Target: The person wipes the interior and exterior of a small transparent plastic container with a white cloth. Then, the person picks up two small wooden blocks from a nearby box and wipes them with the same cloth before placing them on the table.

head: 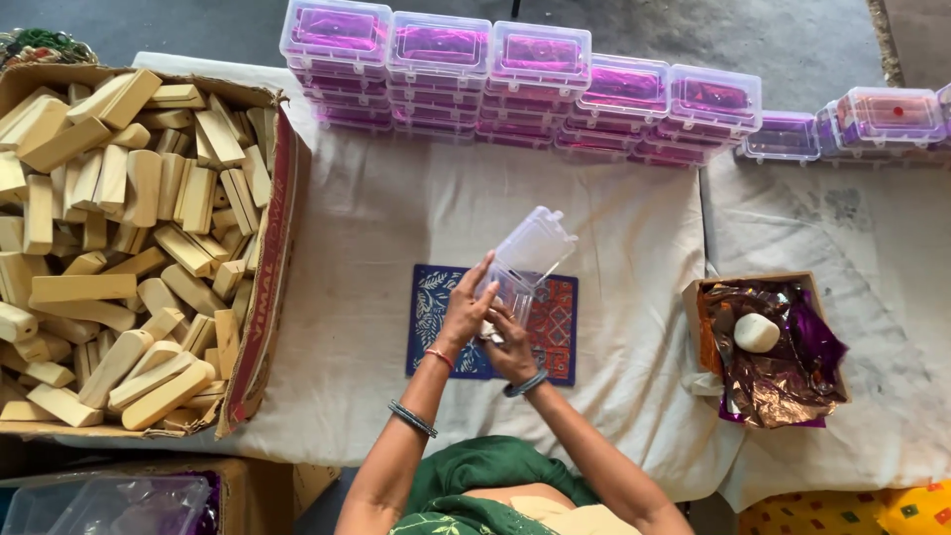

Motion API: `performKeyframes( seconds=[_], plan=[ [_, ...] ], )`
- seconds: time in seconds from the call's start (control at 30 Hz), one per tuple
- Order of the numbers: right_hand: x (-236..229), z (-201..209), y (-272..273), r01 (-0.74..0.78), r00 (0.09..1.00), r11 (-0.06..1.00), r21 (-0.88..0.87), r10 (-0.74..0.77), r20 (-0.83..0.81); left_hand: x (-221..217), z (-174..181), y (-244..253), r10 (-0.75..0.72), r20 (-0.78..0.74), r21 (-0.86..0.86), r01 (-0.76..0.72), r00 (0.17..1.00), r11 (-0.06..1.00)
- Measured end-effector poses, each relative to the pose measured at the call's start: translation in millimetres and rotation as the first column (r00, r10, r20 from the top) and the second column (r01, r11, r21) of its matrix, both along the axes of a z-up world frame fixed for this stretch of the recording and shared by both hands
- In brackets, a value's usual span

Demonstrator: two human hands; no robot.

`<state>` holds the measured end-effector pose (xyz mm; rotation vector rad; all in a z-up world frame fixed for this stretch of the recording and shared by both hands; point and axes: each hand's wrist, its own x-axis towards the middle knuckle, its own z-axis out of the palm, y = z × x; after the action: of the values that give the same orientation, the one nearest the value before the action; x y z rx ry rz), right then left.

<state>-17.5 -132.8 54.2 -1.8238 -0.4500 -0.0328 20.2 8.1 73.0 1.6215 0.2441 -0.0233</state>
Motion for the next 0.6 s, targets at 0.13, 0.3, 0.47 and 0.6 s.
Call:
performKeyframes(
  seconds=[0.13, 0.3, 0.47, 0.6],
  plan=[
    [12, -30, -48, -0.107, 0.994, 0.994, 0.004, 0.107, -0.033, 3, 9, -12, -0.124, 0.25, 0.223, 0.067, 0.96, 0.972],
    [29, -47, -81, -0.179, 0.964, 0.874, -0.452, 0.247, 0.097, 10, 22, -21, -0.137, 0.15, 0.289, 0.089, 0.979, 0.953],
    [59, -7, -71, 0.13, 0.891, 0.697, -0.705, 0.23, 0.392, 17, 19, -36, -0.178, 0.171, 0.425, 0.091, 0.969, 0.901],
    [56, -19, -79, 0.163, 0.884, 0.597, -0.786, 0.266, 0.385, 6, 23, -45, -0.203, 0.17, 0.403, 0.119, 0.964, 0.907]
  ],
)
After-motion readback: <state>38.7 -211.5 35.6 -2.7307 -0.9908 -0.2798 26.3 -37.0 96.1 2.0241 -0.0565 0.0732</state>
